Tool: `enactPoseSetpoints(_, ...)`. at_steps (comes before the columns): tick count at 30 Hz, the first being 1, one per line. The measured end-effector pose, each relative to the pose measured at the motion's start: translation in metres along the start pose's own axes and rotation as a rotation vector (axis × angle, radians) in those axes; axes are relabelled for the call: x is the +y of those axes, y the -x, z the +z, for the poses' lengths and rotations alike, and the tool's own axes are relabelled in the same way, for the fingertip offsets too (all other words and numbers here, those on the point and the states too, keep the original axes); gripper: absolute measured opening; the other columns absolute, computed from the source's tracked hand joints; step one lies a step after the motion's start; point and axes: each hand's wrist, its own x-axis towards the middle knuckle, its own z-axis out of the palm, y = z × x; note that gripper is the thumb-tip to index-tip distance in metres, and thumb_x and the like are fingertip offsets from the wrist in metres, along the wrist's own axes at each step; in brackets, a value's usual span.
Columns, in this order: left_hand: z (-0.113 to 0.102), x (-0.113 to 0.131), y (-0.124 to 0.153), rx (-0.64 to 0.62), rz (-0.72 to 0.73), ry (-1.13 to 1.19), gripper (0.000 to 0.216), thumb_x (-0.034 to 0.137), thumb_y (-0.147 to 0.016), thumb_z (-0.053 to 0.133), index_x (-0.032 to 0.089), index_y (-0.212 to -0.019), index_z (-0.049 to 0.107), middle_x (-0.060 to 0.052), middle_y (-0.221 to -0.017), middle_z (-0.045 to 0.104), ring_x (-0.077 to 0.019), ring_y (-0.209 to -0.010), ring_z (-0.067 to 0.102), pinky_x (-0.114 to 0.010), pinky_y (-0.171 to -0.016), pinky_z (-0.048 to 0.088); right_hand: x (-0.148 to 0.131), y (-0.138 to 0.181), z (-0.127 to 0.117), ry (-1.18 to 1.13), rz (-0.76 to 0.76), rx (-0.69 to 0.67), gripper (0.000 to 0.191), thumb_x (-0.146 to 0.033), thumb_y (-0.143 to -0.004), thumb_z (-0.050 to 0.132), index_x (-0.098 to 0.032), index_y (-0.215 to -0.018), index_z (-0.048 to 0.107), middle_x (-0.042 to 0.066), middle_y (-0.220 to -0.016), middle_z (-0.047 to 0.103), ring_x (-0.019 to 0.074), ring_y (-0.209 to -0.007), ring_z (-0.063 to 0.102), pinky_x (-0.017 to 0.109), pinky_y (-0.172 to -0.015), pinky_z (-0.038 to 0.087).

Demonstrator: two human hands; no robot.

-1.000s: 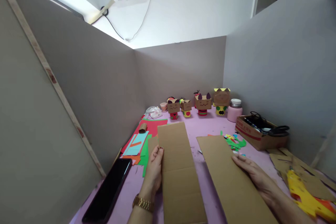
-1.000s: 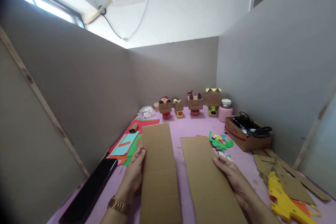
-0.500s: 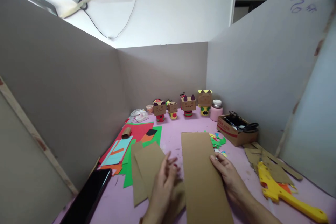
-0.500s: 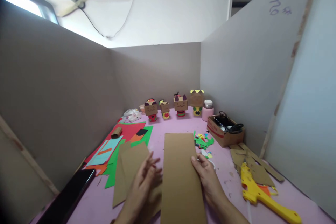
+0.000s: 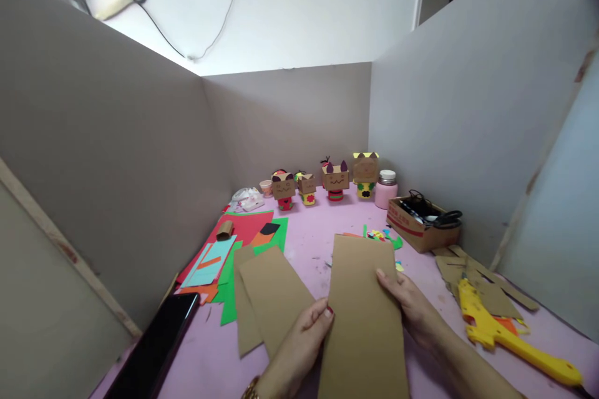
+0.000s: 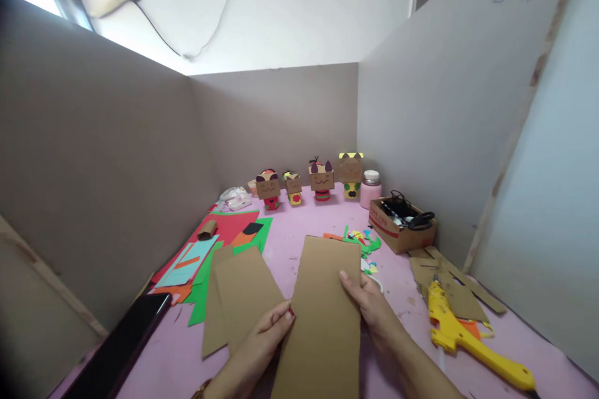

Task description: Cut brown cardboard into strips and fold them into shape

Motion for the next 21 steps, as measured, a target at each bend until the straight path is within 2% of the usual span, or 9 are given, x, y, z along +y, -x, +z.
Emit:
enactPoseSetpoints(2, -0.001, 0.0, 0.002, 0.024, 0.08, -0.194, 0.044, 0.038, -0.087, 0.04, 0.021, -0.127, 0.049, -0.01, -0.127, 0.057, -0.0243, -0.114, 0.052, -0.039, -0.096, 0.038, 0.0, 0.0, -0.001, 0.008, 0.014, 0.01, 0.033, -0.033, -0.078, 0.063, -0.016, -0.105, 0.06, 0.006, -0.085, 0.076, 0.0208, -0.072, 0.071, 0.027, -0.056, 0.055)
enactPoseSetpoints(5, -0.004, -0.003, 0.007, 0.155, 0.175, -0.752, 0.055, 0.045, -0.086, 0.036, 0.018, -0.134, 0.038, -0.011, -0.141, 0.039, -0.0239, -0.128, 0.036, -0.039, -0.106, 0.025, -0.003, -0.003, -0.008, 0.009, 0.042, 0.071, 0.036, -0.033, -0.078, 0.062, -0.015, -0.109, 0.057, 0.005, -0.078, 0.077, 0.02, -0.062, 0.07, 0.027, -0.051, 0.054)
enactPoseSetpoints(7, -0.005, -0.006, 0.009, 0.203, 0.099, -1.08, 0.068, 0.052, -0.082, 0.037, 0.013, -0.138, 0.028, -0.013, -0.147, 0.025, -0.0275, -0.134, 0.021, -0.045, -0.109, 0.014, -0.007, -0.005, -0.013, 0.028, 0.081, 0.093, 0.037, -0.033, -0.077, 0.063, -0.013, -0.108, 0.057, 0.006, -0.071, 0.077, 0.0208, -0.054, 0.069, 0.028, -0.047, 0.054)
enactPoseSetpoints(9, -0.005, -0.007, 0.012, 0.169, -0.032, -1.255, 0.079, 0.058, -0.078, 0.039, 0.012, -0.139, 0.021, -0.015, -0.148, 0.015, -0.0323, -0.136, 0.01, -0.053, -0.108, 0.009, -0.008, -0.007, -0.018, 0.054, 0.115, 0.09, 0.037, -0.033, -0.076, 0.063, -0.013, -0.106, 0.057, 0.006, -0.067, 0.076, 0.0222, -0.052, 0.068, 0.03, -0.045, 0.053)
enactPoseSetpoints(12, -0.004, -0.007, 0.014, 0.121, -0.167, -1.356, 0.091, 0.063, -0.07, 0.046, 0.011, -0.14, 0.017, -0.017, -0.148, 0.008, -0.0367, -0.135, 0.001, -0.06, -0.104, 0.005, -0.006, -0.008, -0.023, 0.068, 0.149, 0.074, 0.035, -0.034, -0.075, 0.064, -0.014, -0.104, 0.059, 0.005, -0.066, 0.076, 0.0233, -0.053, 0.069, 0.031, -0.045, 0.053)
enactPoseSetpoints(16, -0.009, -0.006, 0.018, 0.055, -0.222, -1.39, 0.097, 0.055, -0.062, 0.059, 0.011, -0.139, 0.021, -0.019, -0.147, 0.009, -0.0397, -0.134, 0.001, -0.064, -0.102, 0.005, 0.0, -0.01, -0.025, 0.032, 0.201, 0.098, 0.026, -0.031, -0.072, 0.068, -0.017, -0.093, 0.063, 0.004, -0.065, 0.076, 0.0223, -0.053, 0.069, 0.03, -0.047, 0.053)
enactPoseSetpoints(18, -0.017, -0.006, 0.022, 0.03, -0.235, -1.429, 0.086, 0.042, -0.064, 0.061, 0.015, -0.138, 0.027, -0.017, -0.147, 0.015, -0.0401, -0.133, 0.005, -0.065, -0.1, 0.009, 0.0, -0.01, -0.025, -0.023, 0.22, 0.105, 0.021, -0.031, -0.07, 0.069, -0.019, -0.087, 0.065, 0.004, -0.065, 0.076, 0.0225, -0.054, 0.069, 0.03, -0.048, 0.053)
enactPoseSetpoints(21, -0.036, -0.004, 0.036, 0.042, -0.237, -1.464, 0.058, 0.014, -0.076, 0.041, 0.025, -0.133, 0.038, -0.009, -0.143, 0.03, -0.0326, -0.133, 0.021, -0.06, -0.102, 0.019, -0.004, -0.008, -0.022, -0.077, 0.214, 0.083, 0.02, -0.031, -0.069, 0.069, -0.02, -0.086, 0.066, 0.004, -0.068, 0.076, 0.0228, -0.056, 0.069, 0.031, -0.049, 0.054)
